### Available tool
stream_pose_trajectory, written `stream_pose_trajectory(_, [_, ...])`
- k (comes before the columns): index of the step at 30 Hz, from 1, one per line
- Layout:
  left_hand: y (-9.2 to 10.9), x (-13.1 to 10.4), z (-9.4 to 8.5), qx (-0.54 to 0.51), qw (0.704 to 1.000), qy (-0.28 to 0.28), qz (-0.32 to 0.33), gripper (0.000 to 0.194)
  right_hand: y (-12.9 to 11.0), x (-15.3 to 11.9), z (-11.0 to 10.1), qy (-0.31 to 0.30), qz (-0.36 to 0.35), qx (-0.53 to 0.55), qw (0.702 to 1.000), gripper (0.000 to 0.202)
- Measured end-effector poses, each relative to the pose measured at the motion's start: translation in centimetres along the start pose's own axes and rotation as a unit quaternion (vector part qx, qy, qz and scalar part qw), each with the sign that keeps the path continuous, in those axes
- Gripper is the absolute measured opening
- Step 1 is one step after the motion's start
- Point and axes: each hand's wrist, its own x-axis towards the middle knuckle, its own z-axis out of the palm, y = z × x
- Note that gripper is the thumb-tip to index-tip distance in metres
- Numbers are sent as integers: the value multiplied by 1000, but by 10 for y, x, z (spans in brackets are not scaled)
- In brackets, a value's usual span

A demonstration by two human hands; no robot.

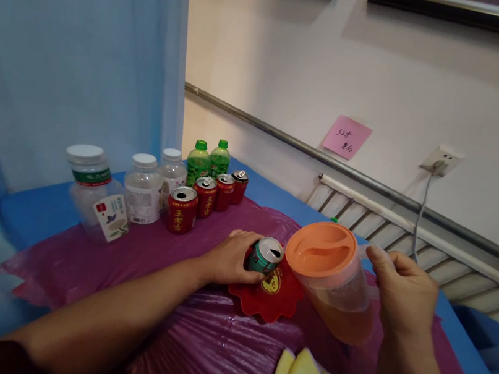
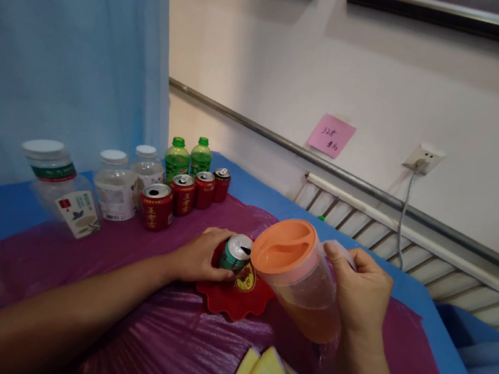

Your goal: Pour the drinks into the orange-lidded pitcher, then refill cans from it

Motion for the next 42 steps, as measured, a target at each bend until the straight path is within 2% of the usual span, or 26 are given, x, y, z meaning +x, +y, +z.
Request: stream_pose_trajectory(42, [-4,-1,5,-1,1000,-14,-2,72,2,-3,-4,1,-14,-54,998,51])
